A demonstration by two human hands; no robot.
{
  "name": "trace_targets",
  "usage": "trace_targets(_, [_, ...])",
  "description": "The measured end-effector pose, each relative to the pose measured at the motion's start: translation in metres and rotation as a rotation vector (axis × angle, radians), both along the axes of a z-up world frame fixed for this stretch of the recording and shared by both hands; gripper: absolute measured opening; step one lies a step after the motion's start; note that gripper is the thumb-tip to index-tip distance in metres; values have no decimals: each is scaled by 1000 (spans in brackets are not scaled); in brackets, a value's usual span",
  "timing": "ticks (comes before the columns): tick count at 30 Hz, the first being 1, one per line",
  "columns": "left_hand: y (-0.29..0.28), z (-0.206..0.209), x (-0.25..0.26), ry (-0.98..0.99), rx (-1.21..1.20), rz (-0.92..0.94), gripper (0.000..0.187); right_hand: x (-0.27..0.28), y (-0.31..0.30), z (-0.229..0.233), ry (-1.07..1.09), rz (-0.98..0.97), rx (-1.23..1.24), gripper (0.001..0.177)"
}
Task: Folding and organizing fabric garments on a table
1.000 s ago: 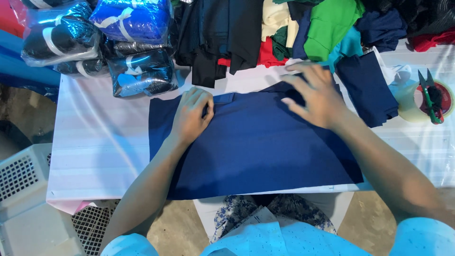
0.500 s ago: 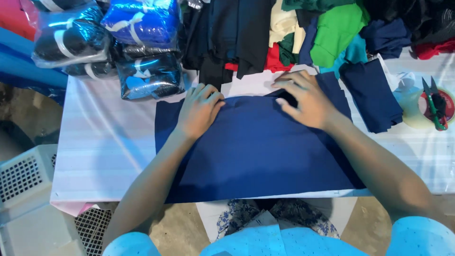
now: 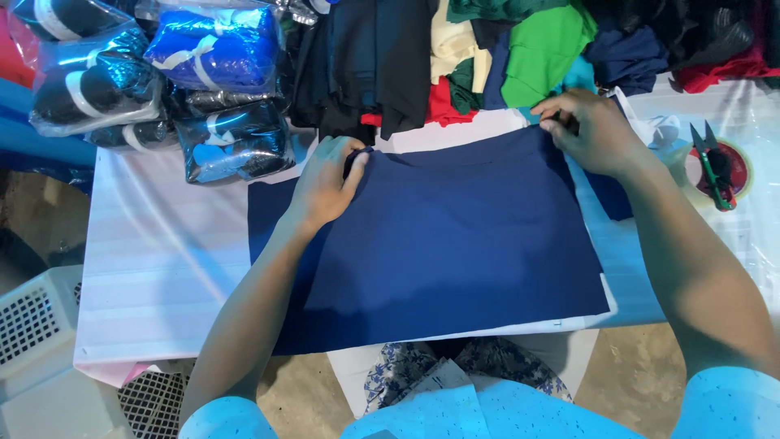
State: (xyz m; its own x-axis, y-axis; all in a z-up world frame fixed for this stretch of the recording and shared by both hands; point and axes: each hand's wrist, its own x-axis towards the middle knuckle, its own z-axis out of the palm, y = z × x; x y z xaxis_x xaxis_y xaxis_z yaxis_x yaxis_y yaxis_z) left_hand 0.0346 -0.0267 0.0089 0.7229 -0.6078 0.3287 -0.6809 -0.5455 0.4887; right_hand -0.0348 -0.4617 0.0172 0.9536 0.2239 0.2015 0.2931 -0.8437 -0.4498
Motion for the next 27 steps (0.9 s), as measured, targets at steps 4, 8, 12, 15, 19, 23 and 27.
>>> trace_targets(4, [2, -1, 1, -13, -3, -11, 22, -9, 2, 21, 143, -119, 14, 19])
trace_targets(8, [6, -1, 4, 7, -43, -7, 25, -16, -8, 11, 271, -145, -108, 30])
trace_targets(12, [7, -7, 6, -13, -121, -16, 28, -16, -19, -5, 132, -1, -99, 20])
trace_targets(15, [9, -6, 4, 3, -157, 5, 28, -15, -20, -6, 118, 47, -92, 17])
trace_targets(19, [9, -11, 5, 3, -189, 12, 23, -17, -10, 12, 181, -51, -171, 13])
trace_targets(23, [8, -16, 6, 12, -209, 8, 22, -17, -16, 7, 199, -144, -339, 11])
trace_targets(27, [4, -16, 3, -19, -201, 47, 29, -15, -11, 7, 145, -129, -281, 14])
